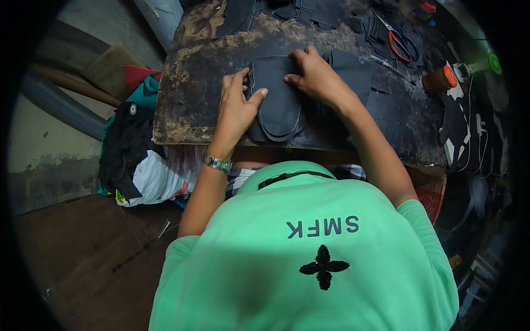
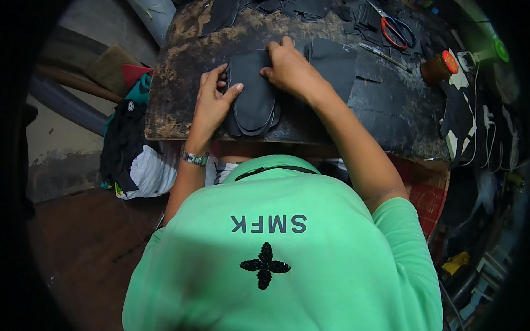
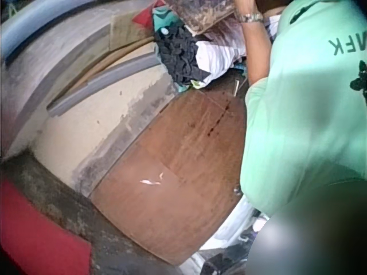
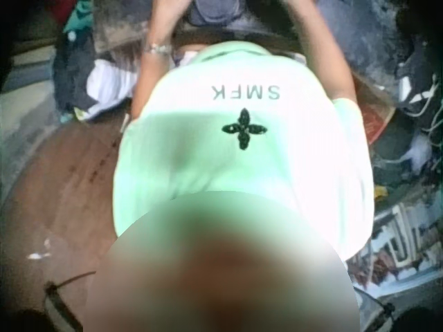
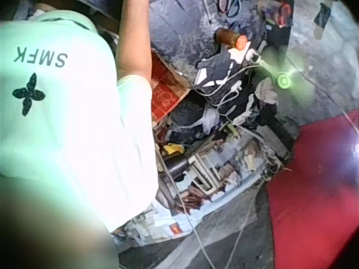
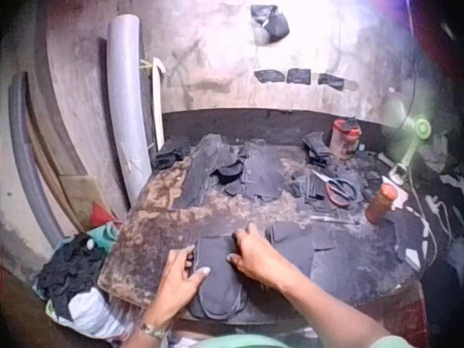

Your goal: The person marks black material pieces with a white marker, then stacks and sorts them into piles on a workbench. The person handles the pieces one at a time, aligns them, and organizes them into separate stacks.

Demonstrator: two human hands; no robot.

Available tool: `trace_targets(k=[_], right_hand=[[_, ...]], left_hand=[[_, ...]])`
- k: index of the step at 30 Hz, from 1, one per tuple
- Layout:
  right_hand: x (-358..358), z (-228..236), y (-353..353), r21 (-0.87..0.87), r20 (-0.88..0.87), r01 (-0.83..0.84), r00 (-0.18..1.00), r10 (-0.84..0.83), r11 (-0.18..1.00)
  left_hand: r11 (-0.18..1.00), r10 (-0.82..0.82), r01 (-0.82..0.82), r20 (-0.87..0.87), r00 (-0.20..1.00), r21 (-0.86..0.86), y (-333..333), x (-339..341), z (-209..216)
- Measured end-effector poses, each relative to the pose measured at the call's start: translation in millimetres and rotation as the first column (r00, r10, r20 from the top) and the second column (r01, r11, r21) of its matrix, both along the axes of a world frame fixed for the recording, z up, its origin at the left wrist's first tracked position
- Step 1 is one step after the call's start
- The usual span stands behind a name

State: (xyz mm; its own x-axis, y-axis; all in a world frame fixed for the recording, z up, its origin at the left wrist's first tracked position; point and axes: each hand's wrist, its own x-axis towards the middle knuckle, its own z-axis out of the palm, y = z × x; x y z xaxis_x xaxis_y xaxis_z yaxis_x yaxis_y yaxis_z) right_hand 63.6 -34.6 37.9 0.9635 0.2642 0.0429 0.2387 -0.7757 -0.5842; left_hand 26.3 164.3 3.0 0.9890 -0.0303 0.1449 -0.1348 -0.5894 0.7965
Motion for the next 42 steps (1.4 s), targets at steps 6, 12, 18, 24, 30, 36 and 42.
trace_targets(k=[6, 12, 18, 24, 30, 36, 42], right_hand=[[-17.6, -21.6, 9.1, 0.041, 0.501, 0.029, 0.864, -0.046, 0.999], [-9.5, 11.8, -36.9, 0.587, -0.123, 0.108, 0.991, -0.044, 0.802], [-12.4, 1.5, -45.1, 0.614, -0.231, 0.066, 0.968, 0.100, 0.787], [-20.0, -13.2, -49.7, 0.608, 0.278, -0.048, 0.948, -0.156, 0.793], [4.8, 2.6, -140.4, 0.648, -0.151, 0.289, 0.955, -0.254, 0.704], [0.4, -19.2, -120.4, 0.049, 0.493, 0.314, 0.818, -0.297, 0.948], [-41.2, 5.7, -61.1, 0.511, 0.069, -0.084, 0.996, 0.057, 0.855]], left_hand=[[0.999, -0.028, 0.029, 0.028, 0.999, -0.035, 11.0, 14.0, -0.9], [0.990, -0.099, 0.086, 0.120, 0.988, 0.111, 9.9, 39.9, 1.5], [0.959, -0.179, 0.099, 0.293, 0.939, 0.266, -0.4, 28.5, -0.6], [0.980, -0.191, 0.175, 0.187, 0.964, 0.099, -3.1, 21.0, -0.9], [0.982, -0.184, 0.173, 0.164, 0.969, 0.077, -4.0, 19.8, -4.1], [0.991, -0.137, 0.130, 0.256, 0.957, 0.044, -11.8, 14.6, 9.1], [0.940, -0.182, 0.232, 0.208, 0.961, -0.251, -20.5, 14.4, 39.8]])
